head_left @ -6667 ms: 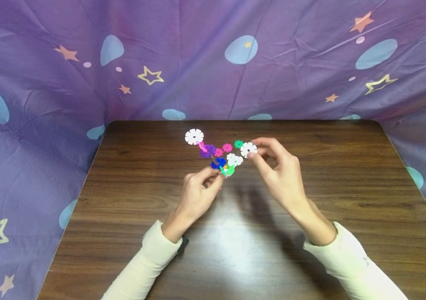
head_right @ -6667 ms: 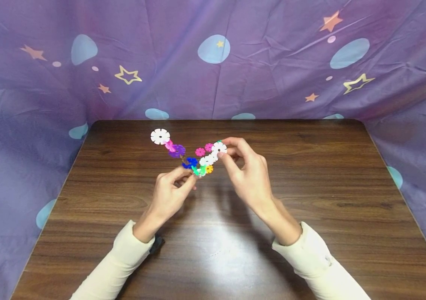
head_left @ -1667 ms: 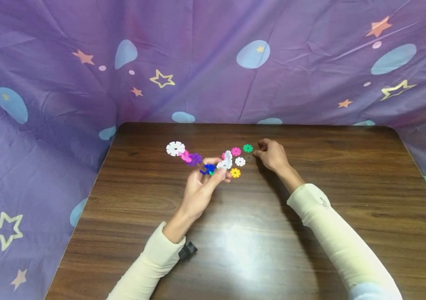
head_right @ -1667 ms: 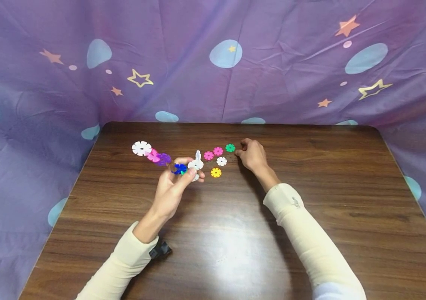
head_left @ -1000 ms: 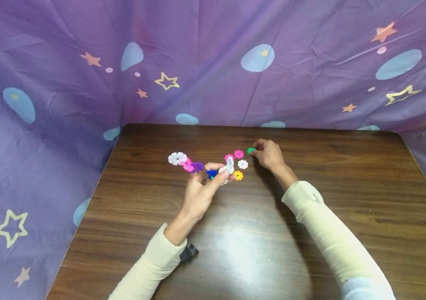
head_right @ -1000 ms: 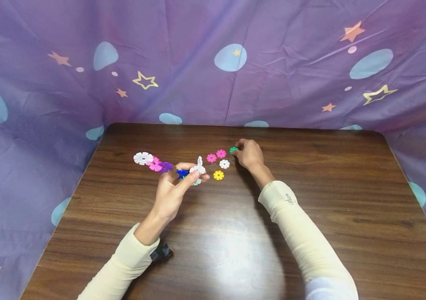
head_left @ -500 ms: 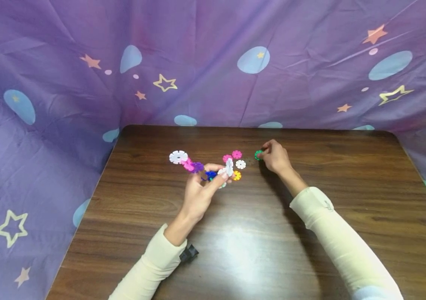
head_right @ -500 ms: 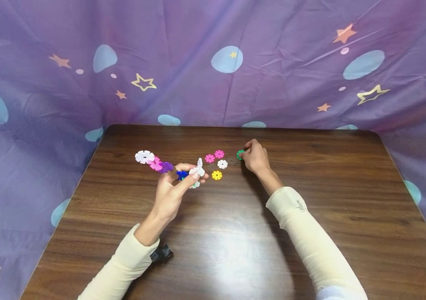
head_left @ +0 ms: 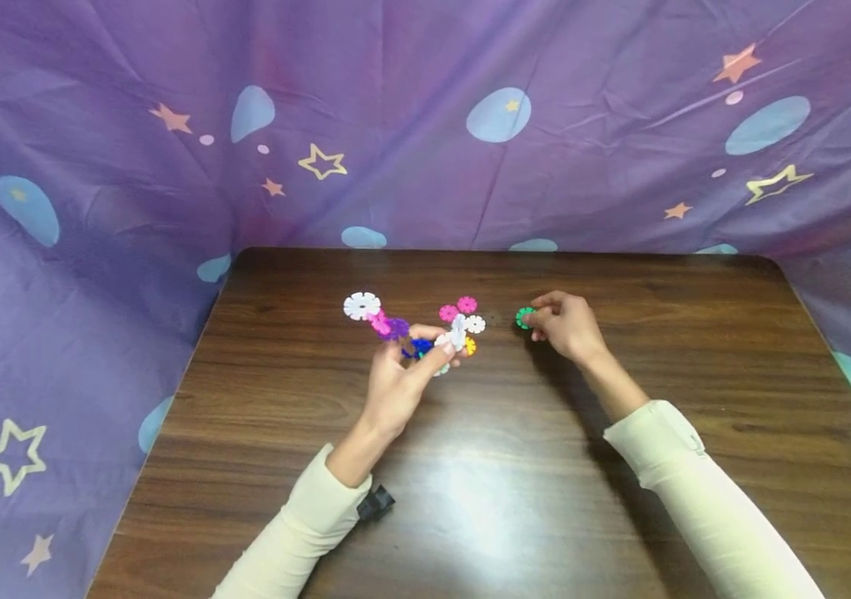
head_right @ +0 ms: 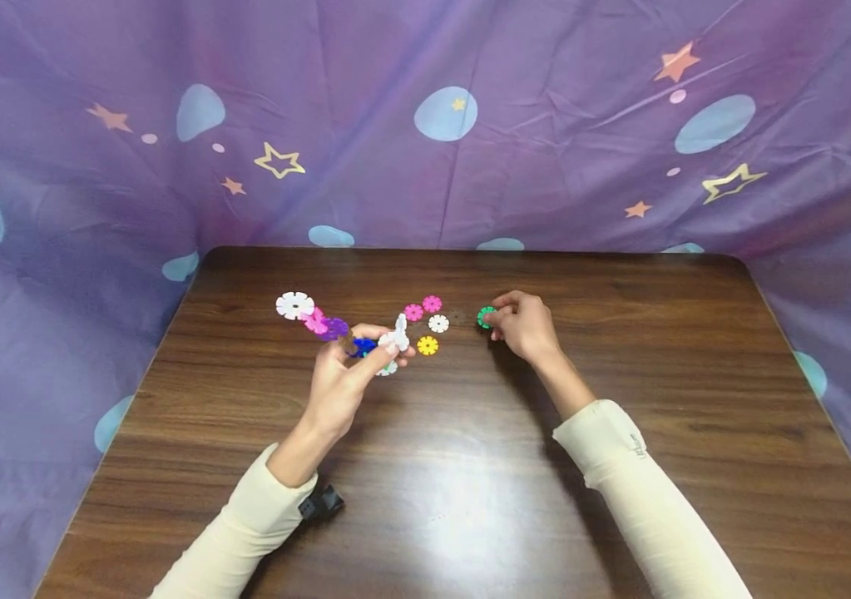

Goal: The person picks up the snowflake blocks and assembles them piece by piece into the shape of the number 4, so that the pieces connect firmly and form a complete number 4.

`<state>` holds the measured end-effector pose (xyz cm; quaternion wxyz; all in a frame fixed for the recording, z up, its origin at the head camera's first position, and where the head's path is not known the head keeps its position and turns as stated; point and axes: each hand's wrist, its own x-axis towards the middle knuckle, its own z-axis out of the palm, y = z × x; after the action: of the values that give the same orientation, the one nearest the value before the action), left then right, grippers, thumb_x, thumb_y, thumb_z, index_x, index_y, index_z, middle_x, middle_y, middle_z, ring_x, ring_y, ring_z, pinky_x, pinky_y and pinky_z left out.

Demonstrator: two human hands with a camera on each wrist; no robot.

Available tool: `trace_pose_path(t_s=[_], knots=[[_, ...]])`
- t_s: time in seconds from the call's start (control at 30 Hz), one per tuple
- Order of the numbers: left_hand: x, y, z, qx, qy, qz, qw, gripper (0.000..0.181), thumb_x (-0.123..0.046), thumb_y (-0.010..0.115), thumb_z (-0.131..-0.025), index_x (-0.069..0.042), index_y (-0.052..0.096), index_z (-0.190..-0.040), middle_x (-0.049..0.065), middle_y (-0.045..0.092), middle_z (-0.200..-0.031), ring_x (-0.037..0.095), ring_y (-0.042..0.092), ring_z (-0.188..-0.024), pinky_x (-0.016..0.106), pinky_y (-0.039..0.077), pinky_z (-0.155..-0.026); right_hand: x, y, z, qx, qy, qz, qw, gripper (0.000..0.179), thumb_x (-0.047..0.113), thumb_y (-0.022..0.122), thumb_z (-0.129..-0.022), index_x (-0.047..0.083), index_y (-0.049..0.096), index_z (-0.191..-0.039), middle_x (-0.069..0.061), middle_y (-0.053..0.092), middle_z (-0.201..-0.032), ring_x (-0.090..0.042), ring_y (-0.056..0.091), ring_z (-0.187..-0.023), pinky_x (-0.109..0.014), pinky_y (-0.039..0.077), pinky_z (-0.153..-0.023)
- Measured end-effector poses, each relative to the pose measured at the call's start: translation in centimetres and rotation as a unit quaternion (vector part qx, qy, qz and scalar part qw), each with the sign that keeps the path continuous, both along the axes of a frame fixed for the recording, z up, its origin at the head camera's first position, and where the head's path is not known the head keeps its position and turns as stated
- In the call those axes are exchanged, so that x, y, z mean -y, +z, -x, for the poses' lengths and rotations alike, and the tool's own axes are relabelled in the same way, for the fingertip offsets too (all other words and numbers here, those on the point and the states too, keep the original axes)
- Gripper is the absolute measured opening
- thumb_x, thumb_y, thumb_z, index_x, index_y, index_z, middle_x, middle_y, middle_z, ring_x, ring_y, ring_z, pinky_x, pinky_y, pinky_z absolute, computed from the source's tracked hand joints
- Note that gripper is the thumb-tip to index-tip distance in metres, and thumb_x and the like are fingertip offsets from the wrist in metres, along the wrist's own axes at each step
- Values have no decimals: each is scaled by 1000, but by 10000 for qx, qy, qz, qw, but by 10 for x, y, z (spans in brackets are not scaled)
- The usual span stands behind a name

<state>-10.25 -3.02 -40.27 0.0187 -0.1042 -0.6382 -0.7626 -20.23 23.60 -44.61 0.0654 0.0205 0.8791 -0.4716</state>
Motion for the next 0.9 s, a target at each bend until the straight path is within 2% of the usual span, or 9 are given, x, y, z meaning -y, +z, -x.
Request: trace_pose_path(t_s=[0.13, 0.2, 0.37, 0.47, 0.53, 0.6, 0.7, 0.73, 0.9], knots=[[-1, 0, 0, 28, 31, 14, 10000, 19, -1, 68, -92, 11, 67, -107, 33, 73, -99, 19, 73, -81, 30, 63, -81, 4, 12, -14, -213, 106, 53, 9997, 24, 16, 70, -97, -4, 69, -111, -23, 75, -94, -21, 71, -68, -26, 58, -61], [-1, 0, 1, 37, 21, 7, 10000, 19, -1, 68, -92, 10, 68, -107, 33, 73, -99, 19, 73, -81, 28, 63, -81, 7, 19, -21, -306, 142, 49, 9994, 22, 17, 71, -97, -2, 70, -108, -20, 76, -93, -19, 71, -68, -24, 57, -61], [-2, -1, 1, 60, -34, -5, 10000, 19, -1, 67, -92, 11, 67, -107, 32, 74, -100, 17, 74, -81, 30, 64, -81, 13, 34, -37, -377, 184, 138, 9990, 22, 18, 72, -97, 0, 70, -108, -15, 77, -94, -9, 69, -68, -27, 60, -66], [-2, -1, 1, 70, -52, -5, 10000, 19, -2, 67, -92, 11, 67, -106, 33, 74, -100, 16, 74, -81, 31, 64, -82, 17, 43, -44, -369, 206, 155, 9990, 22, 20, 72, -97, 2, 70, -109, -17, 77, -98, -13, 71, -71, -26, 60, -66], [-3, -2, 1, 82, -62, -27, 9999, 19, -2, 67, -92, 11, 67, -106, 33, 73, -100, 26, 75, -84, 31, 64, -82, 19, 48, -48, -380, 214, 223, 9988, 22, 21, 72, -97, 3, 70, -109, -15, 77, -96, -14, 71, -72, -25, 59, -66], [-3, -2, 2, 83, -76, -36, 9999, 19, -2, 68, -92, 11, 67, -106, 33, 73, -100, 28, 75, -85, 32, 64, -82, 21, 53, -52, -412, 220, 317, 9984, 22, 20, 72, -96, 3, 69, -109, -12, 77, -93, -16, 71, -72, -23, 58, -65], [-4, -2, 2, 68, -105, -61, 9999, 18, -1, 68, -92, 11, 66, -106, 33, 74, -100, 34, 75, -88, 33, 64, -83, 23, 60, -58, -459, 205, 502, 9975, 23, 21, 73, -96, 2, 69, -109, -5, 76, -89, -10, 69, -70, -21, 59, -66], [-4, -2, 2, 59, -114, -59, 9999, 18, -1, 68, -92, 11, 67, -106, 32, 74, -100, 32, 75, -88, 33, 64, -83, 24, 61, -60, -465, 210, 519, 9973, 23, 21, 73, -96, 2, 69, -109, -2, 75, -88, -10, 69, -70, -22, 59, -67], [-6, -2, 3, 33, -139, -35, 9999, 17, -1, 68, -92, 10, 67, -105, 31, 75, -100, 44, 73, -91, 33, 64, -83, 26, 75, -69, -543, 265, 460, 9971, 25, 24, 73, -96, 4, 67, -109, 1, 75, -87, -8, 69, -71, -21, 58, -70]])
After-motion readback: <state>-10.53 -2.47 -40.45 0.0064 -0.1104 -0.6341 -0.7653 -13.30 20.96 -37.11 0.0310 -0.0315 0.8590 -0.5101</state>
